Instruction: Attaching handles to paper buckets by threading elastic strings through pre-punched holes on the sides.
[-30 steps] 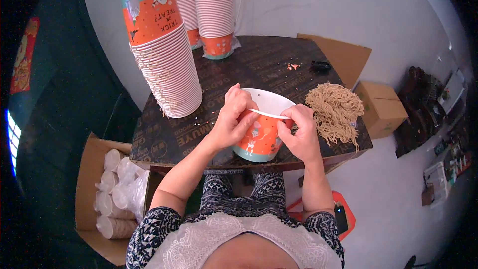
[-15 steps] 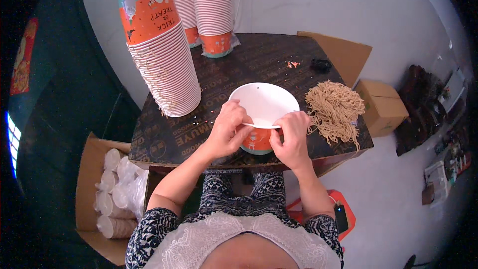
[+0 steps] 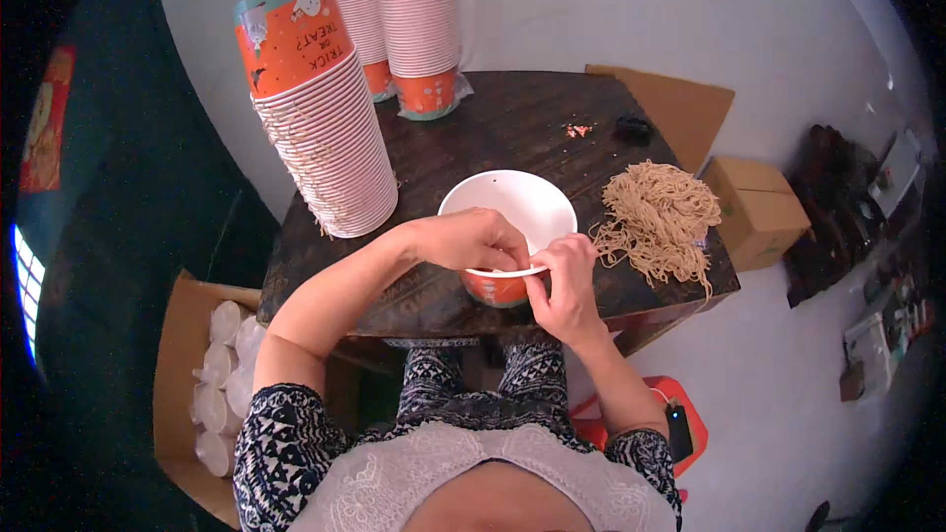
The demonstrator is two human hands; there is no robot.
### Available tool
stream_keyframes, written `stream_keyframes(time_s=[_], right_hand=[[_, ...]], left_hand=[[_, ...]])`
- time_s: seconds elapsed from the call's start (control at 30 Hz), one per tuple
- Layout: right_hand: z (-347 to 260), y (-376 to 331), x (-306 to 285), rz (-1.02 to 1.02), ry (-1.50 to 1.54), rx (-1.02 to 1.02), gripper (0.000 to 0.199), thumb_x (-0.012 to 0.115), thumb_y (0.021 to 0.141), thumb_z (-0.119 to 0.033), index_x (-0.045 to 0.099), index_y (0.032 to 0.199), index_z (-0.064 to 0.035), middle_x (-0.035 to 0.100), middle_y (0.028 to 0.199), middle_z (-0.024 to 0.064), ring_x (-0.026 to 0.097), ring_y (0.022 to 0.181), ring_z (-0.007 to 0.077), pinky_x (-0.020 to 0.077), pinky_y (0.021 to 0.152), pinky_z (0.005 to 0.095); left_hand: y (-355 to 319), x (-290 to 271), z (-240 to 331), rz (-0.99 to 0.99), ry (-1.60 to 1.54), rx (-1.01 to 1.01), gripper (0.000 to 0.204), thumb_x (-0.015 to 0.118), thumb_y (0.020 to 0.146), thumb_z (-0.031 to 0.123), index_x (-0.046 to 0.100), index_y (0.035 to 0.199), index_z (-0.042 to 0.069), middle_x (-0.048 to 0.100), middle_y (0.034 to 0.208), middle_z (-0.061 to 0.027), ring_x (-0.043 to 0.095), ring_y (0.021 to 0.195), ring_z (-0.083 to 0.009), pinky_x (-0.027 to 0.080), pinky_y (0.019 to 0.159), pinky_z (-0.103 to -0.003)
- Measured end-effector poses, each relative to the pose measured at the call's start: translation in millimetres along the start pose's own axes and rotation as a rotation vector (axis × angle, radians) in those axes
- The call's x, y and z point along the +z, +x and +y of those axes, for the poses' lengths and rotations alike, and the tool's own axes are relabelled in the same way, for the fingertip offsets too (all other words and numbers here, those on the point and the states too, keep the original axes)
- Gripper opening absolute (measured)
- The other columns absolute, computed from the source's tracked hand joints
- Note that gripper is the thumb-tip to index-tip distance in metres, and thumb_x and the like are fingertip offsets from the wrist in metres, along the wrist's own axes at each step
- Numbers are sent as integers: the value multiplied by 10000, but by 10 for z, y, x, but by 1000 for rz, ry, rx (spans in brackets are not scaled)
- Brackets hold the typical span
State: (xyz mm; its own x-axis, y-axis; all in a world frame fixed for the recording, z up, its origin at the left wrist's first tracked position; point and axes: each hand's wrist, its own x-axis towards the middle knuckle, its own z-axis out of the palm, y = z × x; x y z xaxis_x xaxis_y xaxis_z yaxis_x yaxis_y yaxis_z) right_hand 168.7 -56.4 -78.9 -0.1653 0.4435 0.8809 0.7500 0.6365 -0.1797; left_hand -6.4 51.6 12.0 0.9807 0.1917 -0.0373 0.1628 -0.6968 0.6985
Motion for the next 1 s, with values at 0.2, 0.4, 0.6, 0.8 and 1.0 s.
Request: stream_keyframes(time_s=[0.2, 0.4, 0.6, 0.8, 1.0], right_hand=[[0, -15, -6, -5, 32, 16, 354, 712, 720, -12, 523, 1015, -66, 533, 940, 94, 541, 921, 299, 372, 949, 498], [6, -12, -7, -7, 32, 23, 337, 736, 741, -48, 535, 1010, -77, 532, 908, 99, 540, 910, 301, 373, 957, 499], [22, -29, 12, 4, 40, 15, 349, 715, 717, -2, 521, 999, -68, 525, 935, 95, 539, 913, 294, 380, 956, 500], [4, -26, 2, 2, 37, 17, 340, 714, 724, -1, 518, 994, -69, 524, 930, 98, 537, 912, 296, 378, 962, 497], [-14, -25, 2, -7, 43, 23, 340, 708, 725, 2, 515, 995, -70, 528, 930, 97, 536, 911, 297, 374, 965, 494]], left_hand=[[114, -42, -142, -133, -220, -95, 160, 643, 916, 71, 679, 1047, -14, 684, 857, -5, 593, 780, -66, 489, 688, -245], [147, -40, -160, -165, -288, -127, 123, 642, 924, 69, 670, 1015, -8, 649, 822, 23, 561, 743, -52, 463, 648, -230], [152, -31, -171, -141, -255, -98, 110, 641, 927, 74, 670, 997, -6, 641, 798, 25, 552, 722, -53, 456, 630, -233], [160, 1, -166, -114, -177, -34, 103, 643, 930, 84, 666, 977, -5, 644, 790, 18, 557, 726, -60, 460, 636, -241], [143, -25, -182, -132, -219, -31, 103, 648, 922, 87, 656, 968, -5, 655, 809, 9, 566, 747, -67, 471, 666, -246]])
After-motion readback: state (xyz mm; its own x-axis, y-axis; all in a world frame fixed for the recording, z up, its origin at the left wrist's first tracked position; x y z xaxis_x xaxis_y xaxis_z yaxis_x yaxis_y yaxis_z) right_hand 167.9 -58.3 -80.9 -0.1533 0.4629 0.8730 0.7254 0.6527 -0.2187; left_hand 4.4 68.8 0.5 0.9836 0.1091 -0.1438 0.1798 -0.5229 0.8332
